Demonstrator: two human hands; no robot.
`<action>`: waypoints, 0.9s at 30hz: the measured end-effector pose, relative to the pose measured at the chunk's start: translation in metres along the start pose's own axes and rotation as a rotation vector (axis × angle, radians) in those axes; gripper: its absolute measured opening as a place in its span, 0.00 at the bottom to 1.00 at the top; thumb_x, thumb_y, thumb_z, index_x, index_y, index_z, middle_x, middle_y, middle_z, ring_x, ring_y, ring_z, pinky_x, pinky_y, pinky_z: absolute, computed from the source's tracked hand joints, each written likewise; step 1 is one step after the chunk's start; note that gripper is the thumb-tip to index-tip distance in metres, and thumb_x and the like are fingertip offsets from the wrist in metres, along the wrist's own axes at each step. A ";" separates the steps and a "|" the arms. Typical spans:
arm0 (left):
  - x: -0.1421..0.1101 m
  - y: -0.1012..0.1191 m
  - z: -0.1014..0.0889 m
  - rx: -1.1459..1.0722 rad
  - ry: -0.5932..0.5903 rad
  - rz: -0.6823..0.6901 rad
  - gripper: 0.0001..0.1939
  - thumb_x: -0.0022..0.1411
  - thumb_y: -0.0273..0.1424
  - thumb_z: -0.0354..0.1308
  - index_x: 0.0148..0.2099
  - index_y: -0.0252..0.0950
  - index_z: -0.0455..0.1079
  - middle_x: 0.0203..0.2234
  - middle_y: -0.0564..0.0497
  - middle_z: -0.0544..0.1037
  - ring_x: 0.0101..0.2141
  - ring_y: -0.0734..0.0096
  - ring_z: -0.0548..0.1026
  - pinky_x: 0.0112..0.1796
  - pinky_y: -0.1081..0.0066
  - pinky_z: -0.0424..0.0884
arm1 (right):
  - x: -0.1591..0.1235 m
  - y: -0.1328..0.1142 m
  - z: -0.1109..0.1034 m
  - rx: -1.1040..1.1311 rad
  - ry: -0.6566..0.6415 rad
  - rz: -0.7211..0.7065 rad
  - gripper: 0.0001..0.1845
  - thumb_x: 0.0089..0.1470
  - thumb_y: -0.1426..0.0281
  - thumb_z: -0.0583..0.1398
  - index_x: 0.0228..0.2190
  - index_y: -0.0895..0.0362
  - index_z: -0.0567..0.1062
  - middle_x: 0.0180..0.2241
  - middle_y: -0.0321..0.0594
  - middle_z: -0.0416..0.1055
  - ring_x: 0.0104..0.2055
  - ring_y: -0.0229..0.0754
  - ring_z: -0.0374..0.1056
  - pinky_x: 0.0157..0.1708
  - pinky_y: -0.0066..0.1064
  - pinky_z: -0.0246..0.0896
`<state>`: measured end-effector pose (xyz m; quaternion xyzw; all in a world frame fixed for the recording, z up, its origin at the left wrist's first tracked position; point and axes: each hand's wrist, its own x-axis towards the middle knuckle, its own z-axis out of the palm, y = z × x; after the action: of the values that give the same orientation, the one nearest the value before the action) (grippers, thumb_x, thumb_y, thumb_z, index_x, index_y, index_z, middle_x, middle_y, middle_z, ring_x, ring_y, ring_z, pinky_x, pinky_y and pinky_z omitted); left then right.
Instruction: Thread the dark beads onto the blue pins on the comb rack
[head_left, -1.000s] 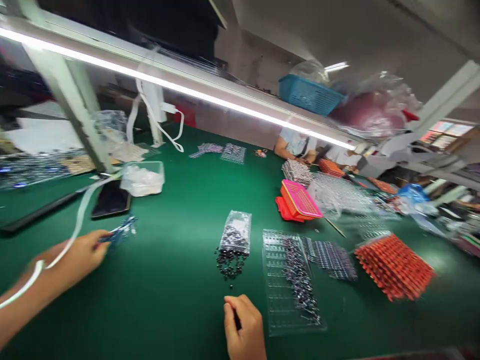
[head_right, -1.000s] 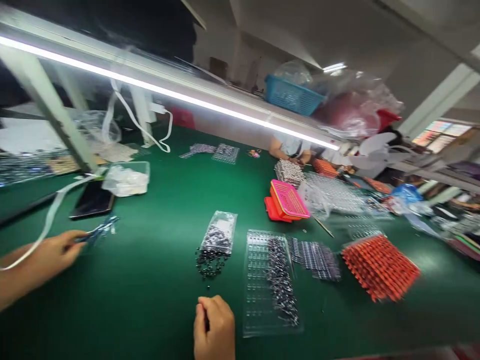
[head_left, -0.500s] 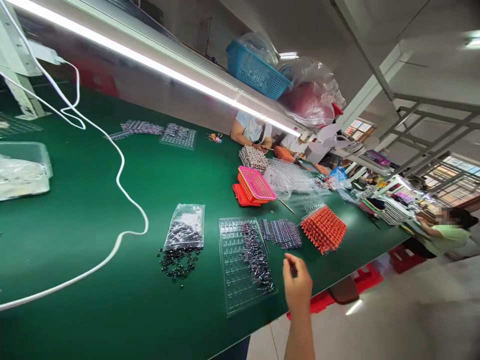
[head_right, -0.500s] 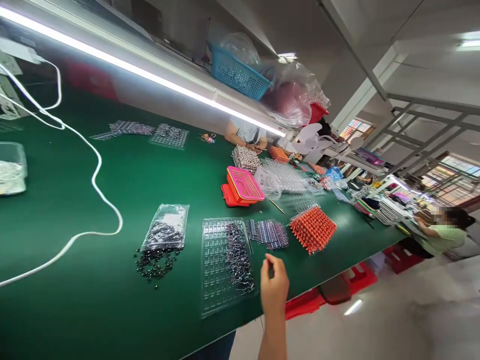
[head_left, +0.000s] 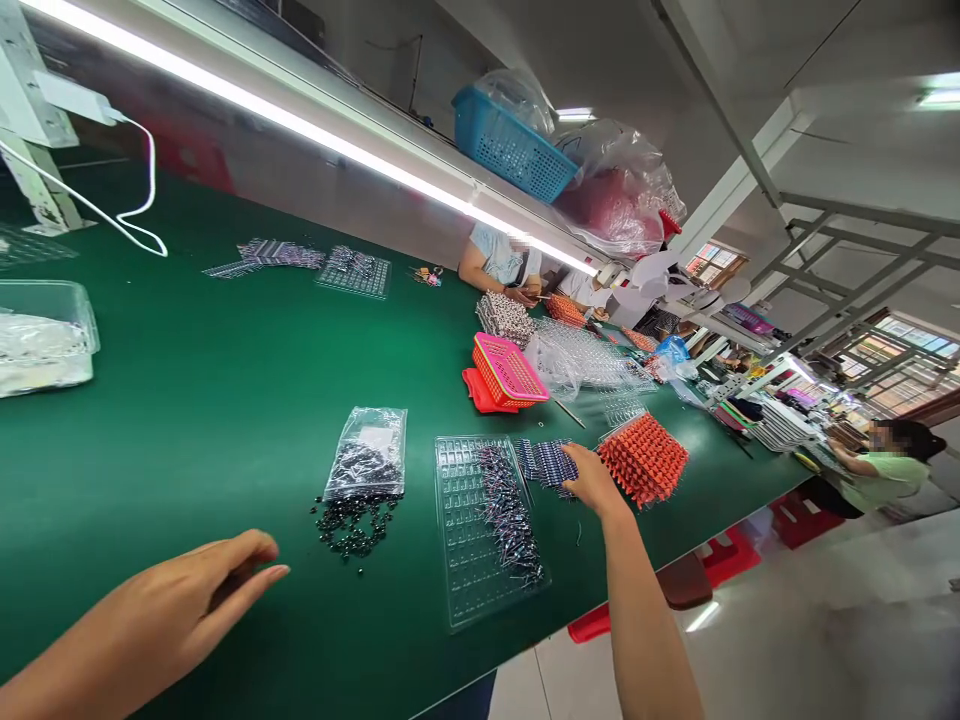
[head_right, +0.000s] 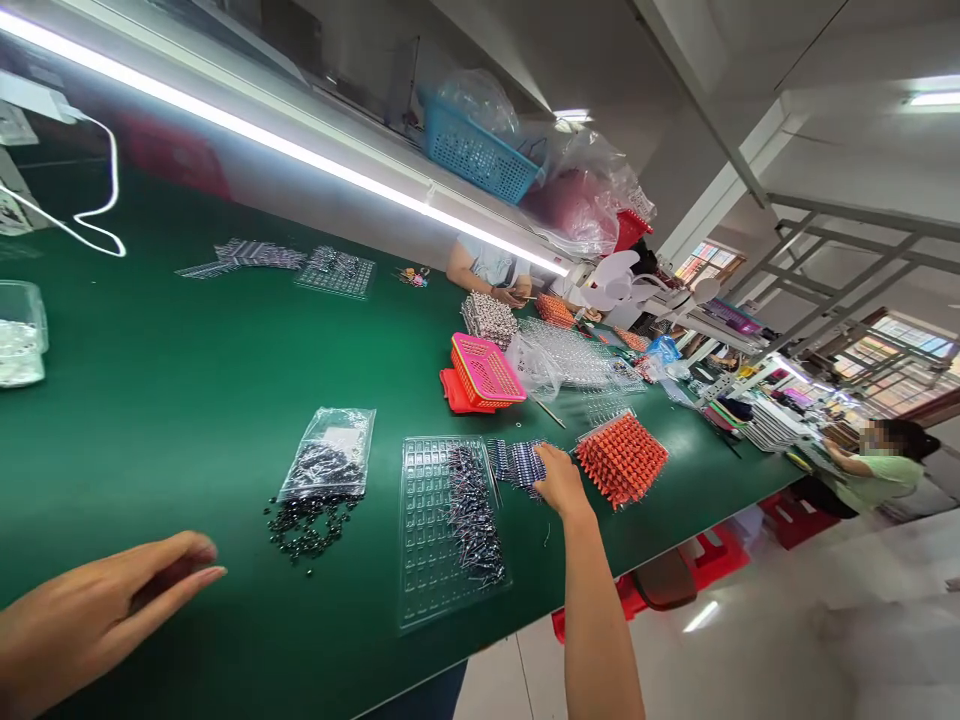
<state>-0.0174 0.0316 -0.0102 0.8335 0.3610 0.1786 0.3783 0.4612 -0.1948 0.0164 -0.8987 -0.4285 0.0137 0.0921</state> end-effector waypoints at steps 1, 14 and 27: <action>0.005 0.002 0.003 0.019 -0.027 0.004 0.09 0.57 0.45 0.59 0.36 0.48 0.74 0.27 0.59 0.80 0.25 0.65 0.75 0.30 0.71 0.66 | 0.010 -0.002 -0.003 -0.032 -0.056 -0.006 0.40 0.40 0.82 0.66 0.57 0.53 0.70 0.62 0.46 0.63 0.65 0.51 0.57 0.62 0.41 0.52; 0.016 -0.011 0.025 0.074 0.018 -0.057 0.24 0.63 0.52 0.45 0.48 0.41 0.68 0.31 0.51 0.81 0.29 0.59 0.77 0.32 0.66 0.68 | 0.081 -0.024 -0.003 -0.358 -0.555 0.022 0.60 0.28 0.73 0.75 0.62 0.42 0.60 0.65 0.44 0.59 0.71 0.62 0.41 0.63 0.57 0.45; 0.016 -0.005 0.022 0.123 -0.029 -0.086 0.24 0.63 0.51 0.43 0.49 0.39 0.66 0.31 0.53 0.79 0.27 0.63 0.74 0.33 0.68 0.66 | 0.054 -0.022 -0.023 -0.339 -0.245 -0.118 0.32 0.46 0.77 0.66 0.53 0.47 0.72 0.56 0.43 0.71 0.63 0.54 0.57 0.59 0.48 0.45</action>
<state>0.0042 0.0344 -0.0278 0.8415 0.4010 0.1275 0.3387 0.4808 -0.1426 0.0462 -0.8663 -0.4847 0.0451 -0.1123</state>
